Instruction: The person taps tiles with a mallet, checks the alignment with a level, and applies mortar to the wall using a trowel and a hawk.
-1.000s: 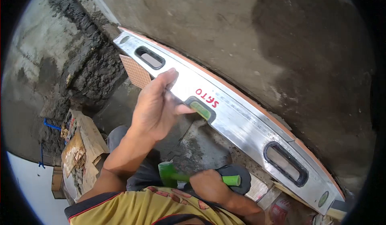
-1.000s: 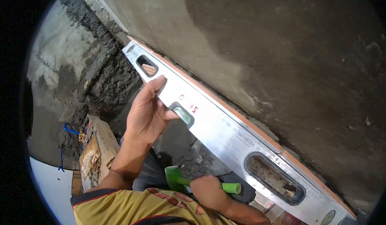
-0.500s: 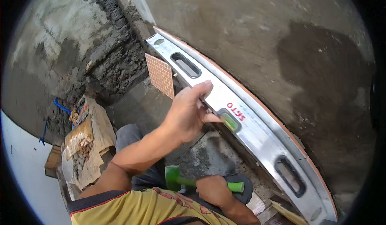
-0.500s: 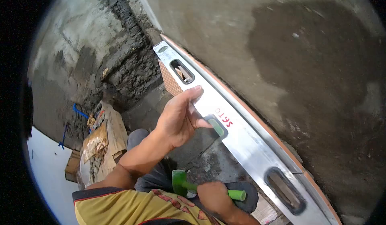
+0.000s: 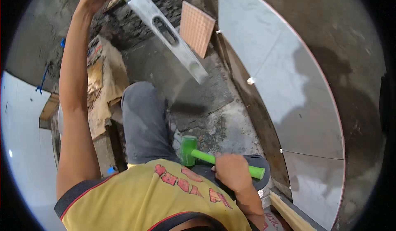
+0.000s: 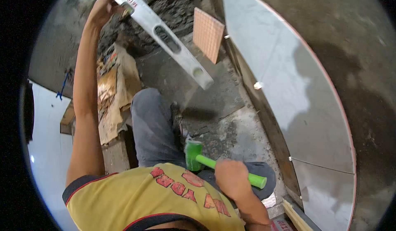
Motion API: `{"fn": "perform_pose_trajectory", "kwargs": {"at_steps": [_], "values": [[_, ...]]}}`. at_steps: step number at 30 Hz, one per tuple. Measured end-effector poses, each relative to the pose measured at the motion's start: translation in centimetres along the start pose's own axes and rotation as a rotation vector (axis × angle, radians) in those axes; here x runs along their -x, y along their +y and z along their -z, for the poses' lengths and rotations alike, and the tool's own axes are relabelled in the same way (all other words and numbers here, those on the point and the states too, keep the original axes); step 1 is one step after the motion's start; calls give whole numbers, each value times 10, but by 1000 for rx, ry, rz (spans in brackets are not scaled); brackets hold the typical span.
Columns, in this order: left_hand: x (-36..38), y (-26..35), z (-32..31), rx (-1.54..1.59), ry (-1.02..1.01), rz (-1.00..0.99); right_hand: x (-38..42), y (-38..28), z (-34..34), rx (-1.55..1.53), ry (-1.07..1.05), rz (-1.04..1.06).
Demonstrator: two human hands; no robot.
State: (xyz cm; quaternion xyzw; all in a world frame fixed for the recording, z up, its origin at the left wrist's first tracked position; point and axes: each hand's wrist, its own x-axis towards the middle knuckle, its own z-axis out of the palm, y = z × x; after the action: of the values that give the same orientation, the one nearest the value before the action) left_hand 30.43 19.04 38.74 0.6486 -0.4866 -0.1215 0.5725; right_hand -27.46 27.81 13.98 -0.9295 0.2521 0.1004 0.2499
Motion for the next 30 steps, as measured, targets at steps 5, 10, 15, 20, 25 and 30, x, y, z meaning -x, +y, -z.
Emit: {"fn": "perform_pose_trajectory", "kwargs": {"at_steps": [5, 10, 15, 20, 25, 30], "values": [[-42, -83, 7, -284, 231, -47, -11, -13, 2, 85, -13, -53], [-62, -161, -57, -682, 309, -185, -24, -34, 13, 150, -119, -195], [-83, -187, -137, -683, 186, -150, -46, -33, -11, 193, -136, -285], [-87, -206, -186, -673, 125, -50, -56, -31, -9, 249, -210, -302], [-103, -218, -211, -738, 224, -42, -58, -22, -19, 196, -181, -341], [-121, -226, -226, -699, 236, 73, -57, -21, -15, 185, -172, -323]]}}
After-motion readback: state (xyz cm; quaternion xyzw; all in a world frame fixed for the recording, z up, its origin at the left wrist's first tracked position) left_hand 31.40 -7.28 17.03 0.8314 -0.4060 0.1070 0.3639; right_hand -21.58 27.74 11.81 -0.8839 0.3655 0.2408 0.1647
